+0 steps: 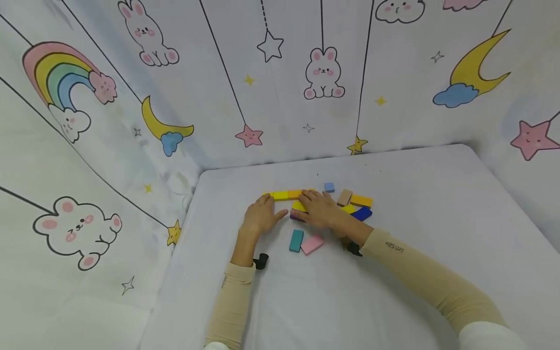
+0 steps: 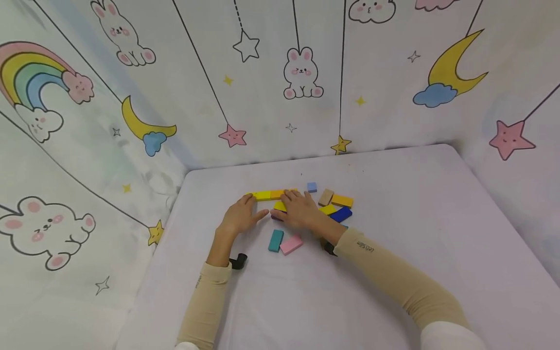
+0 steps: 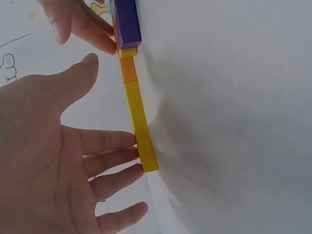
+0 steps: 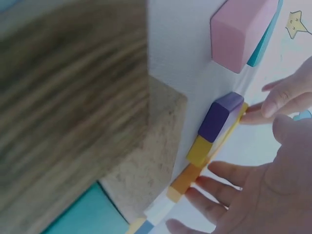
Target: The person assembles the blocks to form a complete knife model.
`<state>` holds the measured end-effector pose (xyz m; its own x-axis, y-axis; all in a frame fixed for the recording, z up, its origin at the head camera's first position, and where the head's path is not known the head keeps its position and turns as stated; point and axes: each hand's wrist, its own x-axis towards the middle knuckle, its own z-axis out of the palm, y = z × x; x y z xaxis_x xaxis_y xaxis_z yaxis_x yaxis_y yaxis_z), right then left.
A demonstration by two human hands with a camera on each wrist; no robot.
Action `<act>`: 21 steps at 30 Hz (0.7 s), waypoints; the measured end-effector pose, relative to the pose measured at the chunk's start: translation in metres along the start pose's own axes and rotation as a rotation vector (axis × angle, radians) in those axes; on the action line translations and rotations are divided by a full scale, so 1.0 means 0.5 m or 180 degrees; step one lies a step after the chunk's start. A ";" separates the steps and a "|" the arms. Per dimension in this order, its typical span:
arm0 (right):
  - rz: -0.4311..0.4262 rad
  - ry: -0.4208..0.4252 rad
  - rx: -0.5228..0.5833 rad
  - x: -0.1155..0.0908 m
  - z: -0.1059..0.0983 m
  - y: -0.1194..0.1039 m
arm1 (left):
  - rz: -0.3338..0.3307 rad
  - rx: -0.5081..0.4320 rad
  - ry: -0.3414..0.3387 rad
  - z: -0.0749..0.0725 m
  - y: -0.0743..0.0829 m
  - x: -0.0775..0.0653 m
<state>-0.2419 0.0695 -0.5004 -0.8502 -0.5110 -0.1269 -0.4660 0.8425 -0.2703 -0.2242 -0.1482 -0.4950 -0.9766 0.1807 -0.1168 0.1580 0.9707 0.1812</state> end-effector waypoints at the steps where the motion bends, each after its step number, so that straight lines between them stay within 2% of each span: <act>1: -0.0009 0.0002 0.0036 0.000 0.000 -0.001 | -0.0005 -0.0016 0.0001 -0.001 0.000 -0.001; 13: -0.0250 0.0242 0.0238 -0.019 -0.004 -0.013 | 0.0040 -0.0056 0.0092 -0.006 -0.001 0.000; 17: -0.0320 0.0330 0.0290 -0.027 -0.005 -0.022 | 0.0143 -0.0122 0.0152 -0.005 0.003 0.010; 21: -0.0354 0.0377 0.0177 -0.033 -0.007 -0.032 | 0.0279 -0.0233 0.0174 -0.007 0.013 0.019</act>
<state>-0.2210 0.0650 -0.4907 -0.8185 -0.5741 0.0194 -0.5475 0.7694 -0.3291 -0.2329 -0.1408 -0.4917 -0.9663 0.2536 -0.0443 0.2341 0.9370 0.2593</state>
